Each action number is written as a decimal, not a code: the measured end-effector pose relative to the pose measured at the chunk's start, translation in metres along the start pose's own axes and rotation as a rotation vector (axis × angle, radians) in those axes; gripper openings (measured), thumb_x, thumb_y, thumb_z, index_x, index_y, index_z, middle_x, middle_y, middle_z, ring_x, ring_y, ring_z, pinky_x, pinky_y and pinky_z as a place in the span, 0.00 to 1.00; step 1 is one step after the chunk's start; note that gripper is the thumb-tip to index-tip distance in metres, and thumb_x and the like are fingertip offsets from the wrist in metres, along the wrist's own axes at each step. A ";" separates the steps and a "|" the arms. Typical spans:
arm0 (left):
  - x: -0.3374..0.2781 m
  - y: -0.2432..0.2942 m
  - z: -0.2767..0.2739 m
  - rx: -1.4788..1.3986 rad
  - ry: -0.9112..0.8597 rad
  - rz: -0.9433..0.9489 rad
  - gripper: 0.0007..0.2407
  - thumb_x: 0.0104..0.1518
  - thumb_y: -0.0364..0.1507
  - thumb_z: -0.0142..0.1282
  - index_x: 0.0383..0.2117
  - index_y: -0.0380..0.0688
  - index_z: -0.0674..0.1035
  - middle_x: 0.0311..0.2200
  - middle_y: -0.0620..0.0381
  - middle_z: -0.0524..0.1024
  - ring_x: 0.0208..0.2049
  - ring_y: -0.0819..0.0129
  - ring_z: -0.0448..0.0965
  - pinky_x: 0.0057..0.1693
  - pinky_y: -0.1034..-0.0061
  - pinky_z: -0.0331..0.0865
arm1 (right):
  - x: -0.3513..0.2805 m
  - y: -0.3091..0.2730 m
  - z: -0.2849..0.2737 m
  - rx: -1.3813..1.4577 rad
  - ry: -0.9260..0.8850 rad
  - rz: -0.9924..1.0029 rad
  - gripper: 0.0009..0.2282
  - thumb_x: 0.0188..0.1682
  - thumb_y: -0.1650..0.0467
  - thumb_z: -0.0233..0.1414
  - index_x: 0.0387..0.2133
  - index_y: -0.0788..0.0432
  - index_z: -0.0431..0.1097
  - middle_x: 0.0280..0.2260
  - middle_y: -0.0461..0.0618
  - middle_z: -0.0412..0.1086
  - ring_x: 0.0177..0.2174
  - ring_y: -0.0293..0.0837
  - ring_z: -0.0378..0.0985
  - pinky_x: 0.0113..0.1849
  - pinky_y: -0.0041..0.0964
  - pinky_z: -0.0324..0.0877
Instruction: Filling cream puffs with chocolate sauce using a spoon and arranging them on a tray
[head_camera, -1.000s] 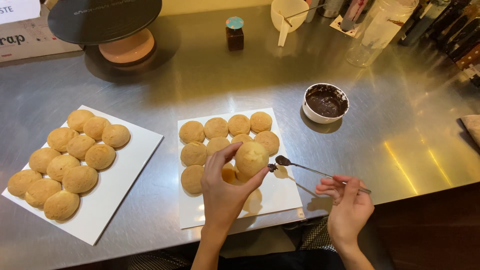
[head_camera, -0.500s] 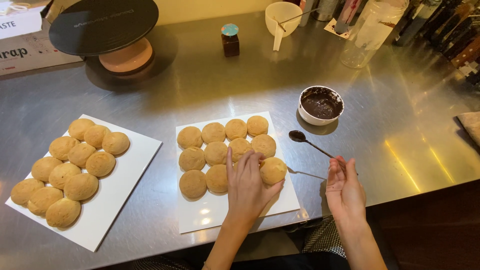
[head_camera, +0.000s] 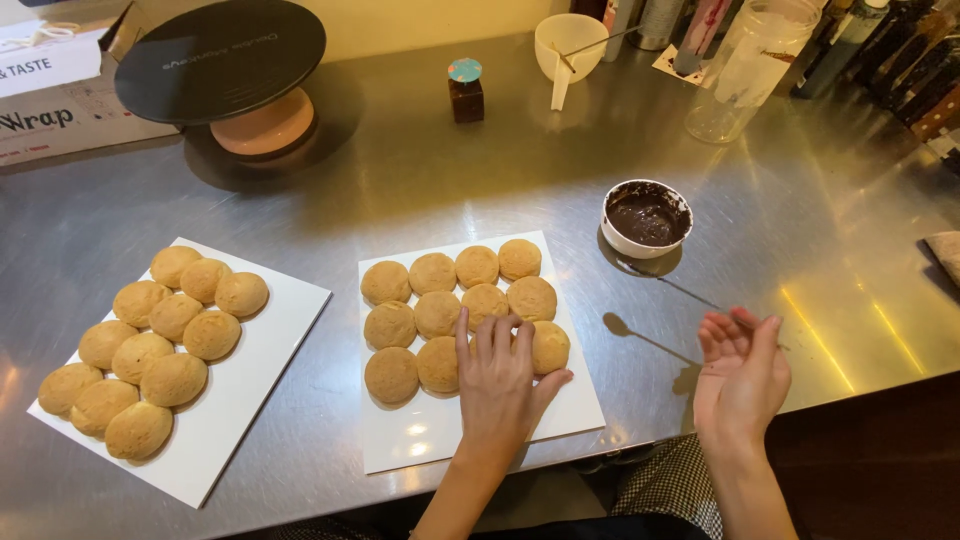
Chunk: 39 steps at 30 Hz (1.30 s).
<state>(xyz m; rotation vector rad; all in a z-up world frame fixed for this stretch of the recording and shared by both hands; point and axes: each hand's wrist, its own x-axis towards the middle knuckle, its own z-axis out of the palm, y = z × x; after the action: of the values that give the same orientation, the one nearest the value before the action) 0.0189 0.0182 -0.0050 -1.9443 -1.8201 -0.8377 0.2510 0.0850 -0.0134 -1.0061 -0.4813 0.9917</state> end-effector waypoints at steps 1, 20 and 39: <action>0.001 0.001 -0.002 -0.049 -0.013 -0.018 0.35 0.34 0.59 0.71 0.39 0.42 0.75 0.42 0.53 0.73 0.47 0.56 0.71 0.70 0.48 0.51 | 0.000 -0.007 0.009 -0.049 -0.044 -0.105 0.18 0.62 0.58 0.41 0.40 0.60 0.69 0.32 0.54 0.74 0.34 0.40 0.80 0.38 0.26 0.78; 0.092 0.000 0.053 0.230 -0.619 -0.165 0.31 0.37 0.54 0.70 0.39 0.48 0.71 0.26 0.50 0.80 0.38 0.58 0.73 0.45 0.67 0.59 | 0.088 0.009 0.036 -0.711 -0.694 -0.795 0.13 0.65 0.71 0.42 0.37 0.63 0.74 0.28 0.55 0.74 0.24 0.45 0.80 0.31 0.36 0.77; 0.106 -0.053 -0.076 -0.799 -0.217 -0.621 0.23 0.42 0.44 0.72 0.41 0.45 0.82 0.33 0.45 0.83 0.33 0.56 0.86 0.41 0.69 0.78 | 0.192 0.051 -0.024 0.572 0.081 0.593 0.12 0.61 0.70 0.42 0.36 0.71 0.68 0.34 0.62 0.77 0.34 0.50 0.86 0.39 0.36 0.88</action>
<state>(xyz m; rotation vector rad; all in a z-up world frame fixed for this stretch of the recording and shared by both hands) -0.0466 0.0601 0.1121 -1.9162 -2.5437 -1.8401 0.3404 0.2485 -0.0871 -0.6645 0.1931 1.4996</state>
